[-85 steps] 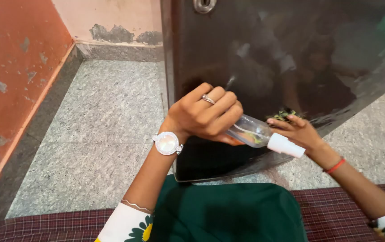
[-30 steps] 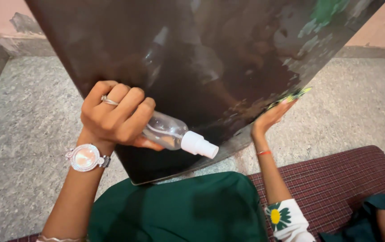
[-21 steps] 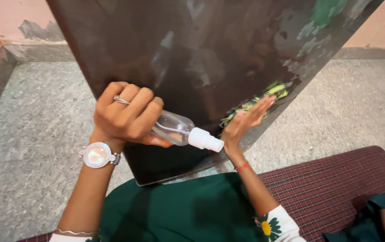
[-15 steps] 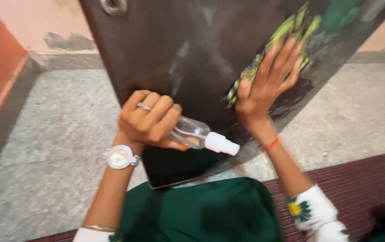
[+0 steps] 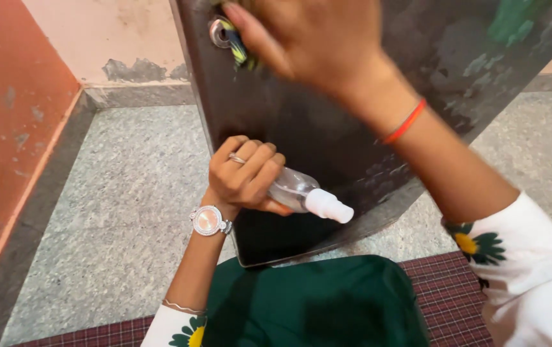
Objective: The person sits on a mat and cleans a dark brown door using a spray bottle and a patterned cloth. They repeatedly spray the door surface and wipe it with the cloth, focusing on the lower and middle sections.
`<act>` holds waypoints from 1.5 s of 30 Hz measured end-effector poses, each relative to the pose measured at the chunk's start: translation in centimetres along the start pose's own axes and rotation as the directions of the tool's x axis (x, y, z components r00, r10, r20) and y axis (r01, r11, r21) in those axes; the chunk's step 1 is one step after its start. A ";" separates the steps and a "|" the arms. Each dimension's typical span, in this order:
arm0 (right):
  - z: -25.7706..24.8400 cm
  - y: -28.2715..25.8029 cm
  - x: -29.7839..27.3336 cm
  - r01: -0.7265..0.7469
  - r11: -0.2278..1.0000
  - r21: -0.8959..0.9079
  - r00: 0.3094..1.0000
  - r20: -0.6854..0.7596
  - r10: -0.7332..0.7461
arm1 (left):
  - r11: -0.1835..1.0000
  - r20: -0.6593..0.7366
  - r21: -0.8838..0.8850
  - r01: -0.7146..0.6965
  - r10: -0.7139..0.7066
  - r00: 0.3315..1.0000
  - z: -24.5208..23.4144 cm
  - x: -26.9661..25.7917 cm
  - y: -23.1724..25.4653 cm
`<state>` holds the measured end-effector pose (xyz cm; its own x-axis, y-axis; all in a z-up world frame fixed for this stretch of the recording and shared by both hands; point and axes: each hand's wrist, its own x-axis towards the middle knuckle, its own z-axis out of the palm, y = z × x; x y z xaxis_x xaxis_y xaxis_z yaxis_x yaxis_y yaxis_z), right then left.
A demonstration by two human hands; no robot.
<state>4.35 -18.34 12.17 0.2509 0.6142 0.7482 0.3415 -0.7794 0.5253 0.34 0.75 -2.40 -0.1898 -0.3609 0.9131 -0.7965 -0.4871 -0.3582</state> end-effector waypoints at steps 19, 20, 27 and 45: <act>10.7 -15.6 -22.3 0.152 0.981 0.119 0.986 0.057 -0.159 | 0.988 0.070 0.023 0.151 -0.152 0.986 -1.4 1.8 0.4; 11.0 -15.2 -23.5 0.164 0.977 0.138 0.982 0.070 -0.175 | 0.991 0.075 0.011 0.132 -0.133 0.988 -1.3 1.7 0.4; 11.5 -6.7 -34.9 0.014 0.999 -0.048 1.000 0.005 -0.014 | 0.994 0.048 0.019 0.111 -0.111 0.993 -0.7 0.5 -0.3; 7.0 11.6 -35.9 -0.828 0.470 0.306 0.438 -0.170 0.883 | 0.989 0.020 0.082 0.126 -0.128 0.992 0.5 -1.3 -0.1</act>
<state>5.65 -48.56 -11.45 0.2576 -0.4395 0.8605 0.2297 -0.8372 -0.4964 0.94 0.82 -3.66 -0.0748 -0.3116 0.9472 -0.7641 -0.5924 -0.2553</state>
